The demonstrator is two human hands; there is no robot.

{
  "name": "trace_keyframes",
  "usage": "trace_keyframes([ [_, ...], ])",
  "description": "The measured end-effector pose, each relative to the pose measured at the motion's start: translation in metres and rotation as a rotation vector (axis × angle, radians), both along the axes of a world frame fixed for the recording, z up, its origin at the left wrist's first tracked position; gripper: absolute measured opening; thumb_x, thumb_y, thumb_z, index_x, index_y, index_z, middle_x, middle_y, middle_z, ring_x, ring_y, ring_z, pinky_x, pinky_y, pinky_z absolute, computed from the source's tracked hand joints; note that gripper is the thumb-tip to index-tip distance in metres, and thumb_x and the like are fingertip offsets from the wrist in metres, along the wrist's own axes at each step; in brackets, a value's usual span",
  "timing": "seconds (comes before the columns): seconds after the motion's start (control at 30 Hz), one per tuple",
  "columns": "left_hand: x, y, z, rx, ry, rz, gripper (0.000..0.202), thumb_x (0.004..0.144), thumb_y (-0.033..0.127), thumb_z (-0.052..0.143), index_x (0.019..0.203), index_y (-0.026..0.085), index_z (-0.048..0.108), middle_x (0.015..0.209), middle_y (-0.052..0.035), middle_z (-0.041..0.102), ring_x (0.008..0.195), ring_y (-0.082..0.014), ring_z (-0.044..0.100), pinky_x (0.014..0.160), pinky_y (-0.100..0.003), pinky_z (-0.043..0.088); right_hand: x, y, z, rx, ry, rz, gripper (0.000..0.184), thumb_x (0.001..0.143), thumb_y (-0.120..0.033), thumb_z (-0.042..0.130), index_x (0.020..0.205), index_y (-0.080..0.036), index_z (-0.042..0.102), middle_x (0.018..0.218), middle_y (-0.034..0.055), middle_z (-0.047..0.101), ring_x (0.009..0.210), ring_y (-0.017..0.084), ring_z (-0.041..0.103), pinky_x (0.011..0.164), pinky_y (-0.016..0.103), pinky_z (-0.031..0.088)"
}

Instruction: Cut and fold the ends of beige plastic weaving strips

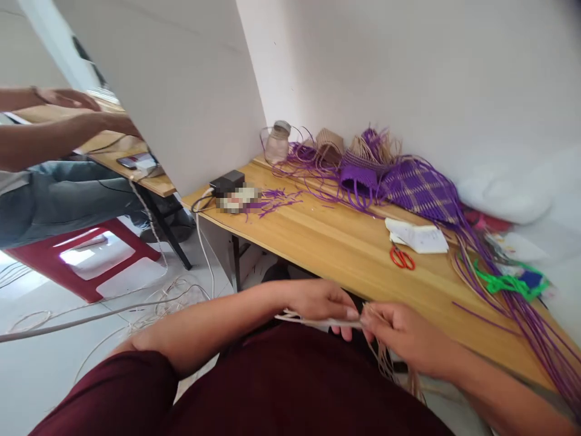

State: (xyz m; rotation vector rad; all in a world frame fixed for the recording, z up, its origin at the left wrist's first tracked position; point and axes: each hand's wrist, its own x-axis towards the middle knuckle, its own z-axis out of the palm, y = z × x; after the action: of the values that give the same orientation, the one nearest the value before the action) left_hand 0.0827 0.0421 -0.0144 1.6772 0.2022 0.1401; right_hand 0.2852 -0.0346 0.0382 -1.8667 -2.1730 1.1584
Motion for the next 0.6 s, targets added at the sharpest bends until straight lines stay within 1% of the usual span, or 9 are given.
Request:
trace_keyframes([
  [0.07,0.005,0.006,0.009,0.043,0.013,-0.025,0.036,0.097,0.039,0.048,0.101,0.014,0.073,0.08,-0.0031,0.07,0.073,-0.0117,0.059,0.07,-0.021,0.045,0.003,0.004,0.012,0.027,-0.017,0.017,0.035,0.092,-0.042,0.049,0.072,-0.017,0.062,0.061,-0.0013,0.048,0.057,0.012,0.041,0.054,0.025,0.031],
  [0.17,0.018,0.015,0.019,0.08,0.042,-0.033,0.039,0.093,0.046,0.055,0.101,0.014,0.074,0.072,-0.0016,0.069,0.065,-0.0103,0.054,0.064,-0.021,0.043,0.011,0.011,0.03,0.053,0.008,0.034,0.031,0.088,-0.04,0.055,0.07,-0.017,0.065,0.057,-0.0015,0.05,0.052,0.011,0.04,0.05,0.024,0.028],
  [0.23,0.028,0.017,0.026,0.041,0.03,-0.046,0.039,0.093,0.046,0.055,0.105,0.014,0.072,0.073,-0.002,0.068,0.063,-0.0101,0.055,0.063,-0.022,0.043,0.019,0.014,0.04,0.055,0.041,0.023,0.029,0.086,-0.039,0.058,0.07,-0.017,0.067,0.055,-0.001,0.051,0.051,0.01,0.041,0.049,0.023,0.028],
  [0.33,0.043,0.016,0.035,-0.066,0.001,-0.069,0.036,0.094,0.042,0.053,0.109,0.013,0.069,0.076,-0.0029,0.067,0.069,-0.0115,0.061,0.064,-0.023,0.046,0.03,0.016,0.052,0.061,0.068,-0.003,0.031,0.084,-0.041,0.062,0.067,-0.017,0.068,0.057,0.0001,0.055,0.051,0.01,0.044,0.048,0.022,0.028],
  [0.43,0.052,0.011,0.043,-0.116,0.015,-0.069,0.03,0.095,0.039,0.053,0.1,0.013,0.067,0.068,0.0008,0.06,0.065,-0.0112,0.062,0.06,-0.023,0.046,0.037,0.014,0.062,0.08,0.019,0.007,0.035,0.086,-0.044,0.061,0.067,-0.016,0.069,0.058,-0.0001,0.056,0.05,0.008,0.043,0.047,0.022,0.027],
  [0.5,0.054,0.01,0.046,-0.12,0.031,-0.069,0.028,0.096,0.037,0.051,0.091,0.013,0.064,0.063,0.0029,0.055,0.059,-0.0104,0.062,0.058,-0.022,0.045,0.042,0.012,0.066,0.102,-0.058,0.006,0.038,0.088,-0.046,0.059,0.067,-0.016,0.068,0.053,-0.002,0.05,0.046,0.006,0.039,0.046,0.022,0.025],
  [0.57,0.051,0.011,0.046,-0.106,0.052,-0.079,0.027,0.097,0.035,0.049,0.084,0.014,0.061,0.062,0.0028,0.056,0.058,-0.0104,0.062,0.057,-0.022,0.045,0.05,0.01,0.072,0.111,-0.147,-0.002,0.041,0.09,-0.048,0.057,0.067,-0.015,0.066,0.05,-0.0041,0.044,0.045,0.005,0.035,0.046,0.022,0.024],
  [0.6,0.048,0.012,0.045,-0.097,0.062,-0.088,0.027,0.097,0.034,0.048,0.082,0.015,0.06,0.063,0.0021,0.058,0.059,-0.0108,0.062,0.057,-0.022,0.045,0.056,0.009,0.075,0.101,-0.188,-0.006,0.041,0.091,-0.048,0.055,0.069,-0.015,0.066,0.05,-0.0046,0.044,0.045,0.004,0.036,0.048,0.022,0.025],
])
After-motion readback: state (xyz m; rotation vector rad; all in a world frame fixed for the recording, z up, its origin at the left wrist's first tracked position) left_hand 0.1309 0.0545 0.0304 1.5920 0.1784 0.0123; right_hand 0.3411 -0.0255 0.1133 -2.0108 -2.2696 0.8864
